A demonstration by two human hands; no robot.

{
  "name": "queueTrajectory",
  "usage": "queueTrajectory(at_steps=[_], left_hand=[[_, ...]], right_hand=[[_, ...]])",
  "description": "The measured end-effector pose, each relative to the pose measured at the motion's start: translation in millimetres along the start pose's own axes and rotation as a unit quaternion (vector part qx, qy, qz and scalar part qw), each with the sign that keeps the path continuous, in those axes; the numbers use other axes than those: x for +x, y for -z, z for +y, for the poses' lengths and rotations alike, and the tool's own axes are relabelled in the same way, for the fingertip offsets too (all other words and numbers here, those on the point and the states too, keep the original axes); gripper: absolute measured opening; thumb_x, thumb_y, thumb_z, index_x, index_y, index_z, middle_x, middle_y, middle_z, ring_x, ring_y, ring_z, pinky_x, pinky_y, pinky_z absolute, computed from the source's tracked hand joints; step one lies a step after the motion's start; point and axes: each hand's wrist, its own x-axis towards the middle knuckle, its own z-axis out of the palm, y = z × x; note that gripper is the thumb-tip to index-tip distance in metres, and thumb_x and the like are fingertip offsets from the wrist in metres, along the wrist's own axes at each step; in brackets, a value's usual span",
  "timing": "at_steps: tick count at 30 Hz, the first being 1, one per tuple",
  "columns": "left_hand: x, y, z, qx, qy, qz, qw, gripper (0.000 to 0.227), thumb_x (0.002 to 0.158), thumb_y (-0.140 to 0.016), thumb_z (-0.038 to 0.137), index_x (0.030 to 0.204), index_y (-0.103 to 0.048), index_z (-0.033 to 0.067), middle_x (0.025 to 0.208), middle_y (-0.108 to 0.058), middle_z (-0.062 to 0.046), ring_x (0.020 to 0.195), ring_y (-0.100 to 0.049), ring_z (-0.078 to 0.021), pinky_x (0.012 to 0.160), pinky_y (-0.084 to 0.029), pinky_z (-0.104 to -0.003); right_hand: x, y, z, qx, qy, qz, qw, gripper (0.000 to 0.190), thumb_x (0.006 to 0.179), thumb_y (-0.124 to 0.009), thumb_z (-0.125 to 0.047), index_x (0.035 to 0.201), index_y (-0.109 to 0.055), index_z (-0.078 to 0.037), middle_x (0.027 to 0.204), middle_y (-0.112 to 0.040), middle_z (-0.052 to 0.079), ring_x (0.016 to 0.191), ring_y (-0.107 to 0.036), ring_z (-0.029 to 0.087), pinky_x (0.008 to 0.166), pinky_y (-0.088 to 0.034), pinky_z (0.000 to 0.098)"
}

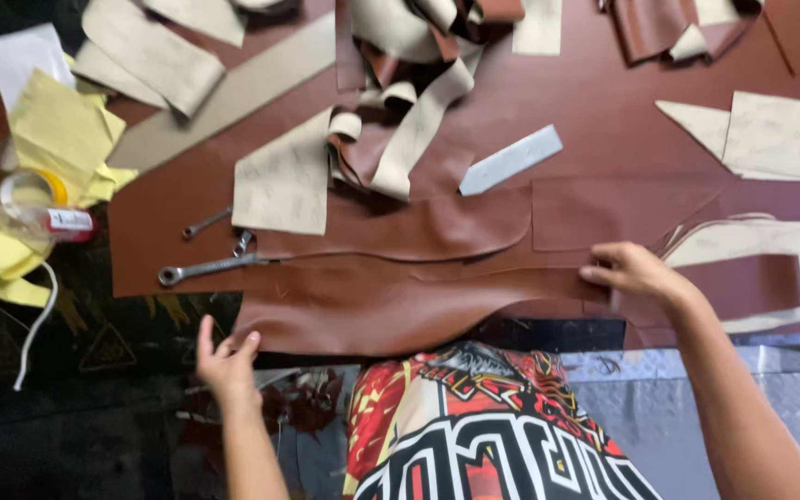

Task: The person sorts through a pile of brown leather scraps and offcuts on a workbench. They repeatedly pick up individual pieces, unfold them, and place them back down or into a growing stack. The person also handles paper templates and a metal ruler lying on the table.

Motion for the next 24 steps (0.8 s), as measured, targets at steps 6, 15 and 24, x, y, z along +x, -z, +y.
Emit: queueTrajectory(at_steps=[6, 15, 24], left_hand=[[-2.7, -7.3, -5.0, 0.328, -0.182, 0.071, 0.924, 0.071, 0.082, -0.079, -0.003, 0.148, -0.056, 0.0107, 0.118, -0.062, -0.015, 0.094, -0.061, -0.024, 0.084, -0.053, -0.036], [-25.3, -109.5, 39.6, 0.268, -0.24, -0.032, 0.932, 0.05, 0.091, -0.066, -0.001, 0.138, -0.062, 0.0148, 0.134, -0.049, -0.011, 0.111, -0.058, -0.023, 0.092, -0.055, -0.036], [-101.7, -195.2, 149.4, 0.163, -0.374, -0.243, 0.88, 0.083, 0.073, -0.082, 0.013, 0.146, -0.043, 0.0053, 0.152, -0.034, -0.017, 0.14, -0.04, -0.0361, 0.108, -0.044, -0.046]], right_hand=[[42.2, -44.6, -27.9, -0.209, 0.075, 0.267, 0.938, 0.036, 0.086, -0.076, -0.031, 0.117, -0.071, -0.013, 0.117, -0.066, 0.016, 0.097, -0.066, 0.038, 0.08, -0.053, 0.047], [166.5, -148.4, -211.3, 0.262, 0.074, 0.056, 0.961, 0.056, 0.088, -0.077, -0.037, 0.127, -0.067, 0.002, 0.114, -0.072, 0.02, 0.099, -0.069, 0.027, 0.085, -0.052, 0.0385], [40.9, -98.5, -279.7, 0.221, 0.375, 0.021, 0.9, 0.022, 0.099, -0.07, -0.016, 0.113, -0.066, 0.0, 0.097, -0.066, 0.003, 0.093, -0.059, 0.01, 0.083, -0.053, 0.0293]])
